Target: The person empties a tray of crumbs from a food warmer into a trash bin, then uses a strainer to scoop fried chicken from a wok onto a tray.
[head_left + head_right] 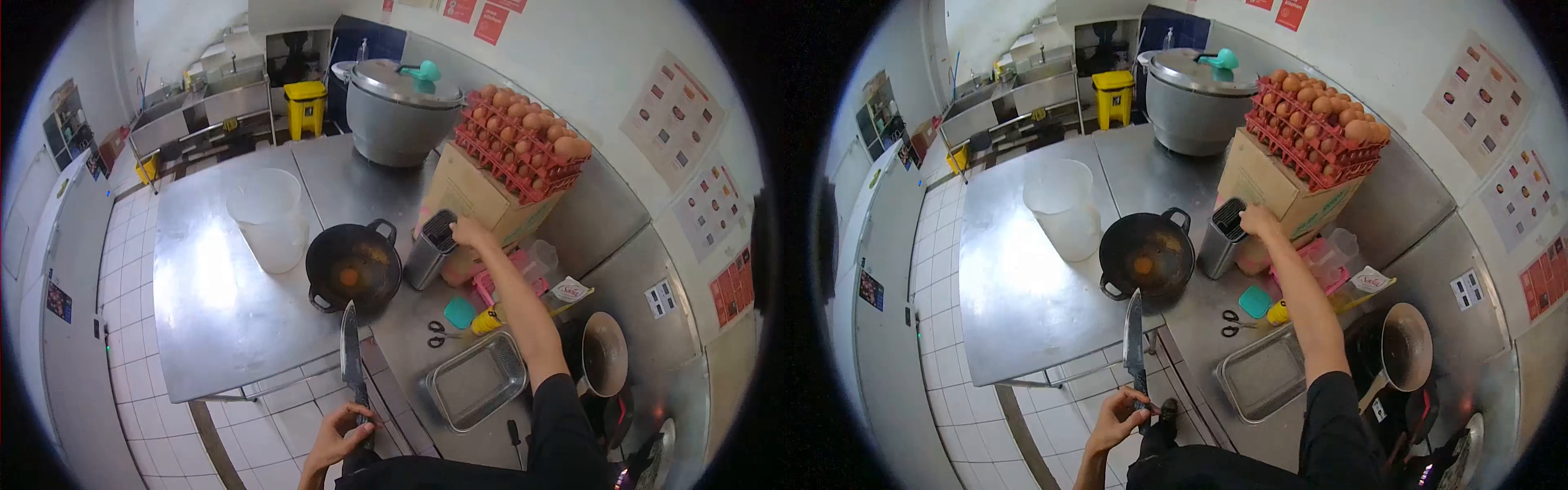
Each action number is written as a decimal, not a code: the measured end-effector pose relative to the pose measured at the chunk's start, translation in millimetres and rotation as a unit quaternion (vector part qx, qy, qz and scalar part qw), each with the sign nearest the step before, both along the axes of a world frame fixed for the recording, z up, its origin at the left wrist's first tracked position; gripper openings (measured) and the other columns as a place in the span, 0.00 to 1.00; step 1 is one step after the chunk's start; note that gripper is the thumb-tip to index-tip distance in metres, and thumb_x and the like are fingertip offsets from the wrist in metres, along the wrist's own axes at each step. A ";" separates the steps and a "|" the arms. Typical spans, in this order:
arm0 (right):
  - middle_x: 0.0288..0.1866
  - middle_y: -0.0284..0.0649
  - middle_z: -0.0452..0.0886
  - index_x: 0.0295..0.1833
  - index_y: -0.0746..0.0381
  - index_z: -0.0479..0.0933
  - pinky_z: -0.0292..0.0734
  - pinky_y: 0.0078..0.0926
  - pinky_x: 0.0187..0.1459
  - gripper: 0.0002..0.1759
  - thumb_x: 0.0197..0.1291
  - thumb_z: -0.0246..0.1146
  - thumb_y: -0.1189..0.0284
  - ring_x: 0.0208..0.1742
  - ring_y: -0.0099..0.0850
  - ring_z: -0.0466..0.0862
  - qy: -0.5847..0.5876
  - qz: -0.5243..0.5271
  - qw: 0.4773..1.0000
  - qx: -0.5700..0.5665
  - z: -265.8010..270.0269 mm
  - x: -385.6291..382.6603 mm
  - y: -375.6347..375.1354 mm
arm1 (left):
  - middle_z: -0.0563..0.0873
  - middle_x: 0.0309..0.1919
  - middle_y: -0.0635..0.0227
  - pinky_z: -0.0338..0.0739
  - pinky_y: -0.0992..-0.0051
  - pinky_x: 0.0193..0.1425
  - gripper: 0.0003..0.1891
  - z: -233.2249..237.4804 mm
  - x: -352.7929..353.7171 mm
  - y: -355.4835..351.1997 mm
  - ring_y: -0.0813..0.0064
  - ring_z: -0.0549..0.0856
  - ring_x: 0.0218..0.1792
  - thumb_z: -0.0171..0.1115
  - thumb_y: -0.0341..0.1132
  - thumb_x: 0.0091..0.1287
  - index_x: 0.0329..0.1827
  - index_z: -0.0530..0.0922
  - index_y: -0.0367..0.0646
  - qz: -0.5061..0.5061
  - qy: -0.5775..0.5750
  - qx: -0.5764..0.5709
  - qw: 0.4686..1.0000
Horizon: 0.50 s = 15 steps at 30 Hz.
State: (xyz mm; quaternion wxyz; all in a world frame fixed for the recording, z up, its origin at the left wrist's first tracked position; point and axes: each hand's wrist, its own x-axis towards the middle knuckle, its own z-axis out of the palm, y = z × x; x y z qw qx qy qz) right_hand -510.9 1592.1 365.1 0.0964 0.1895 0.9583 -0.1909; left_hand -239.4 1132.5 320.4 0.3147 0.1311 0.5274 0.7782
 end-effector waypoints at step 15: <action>0.59 0.53 0.71 0.62 0.65 0.67 0.69 0.47 0.62 0.37 0.53 0.68 0.55 0.62 0.52 0.71 0.178 0.134 0.957 0.187 -20.0 17.2 -38.7 | 0.84 0.42 0.60 0.76 0.71 0.55 0.11 2.7 -16.9 26.6 0.70 0.84 0.48 0.63 0.28 0.66 0.48 0.75 0.36 -0.032 -0.002 0.015 0.999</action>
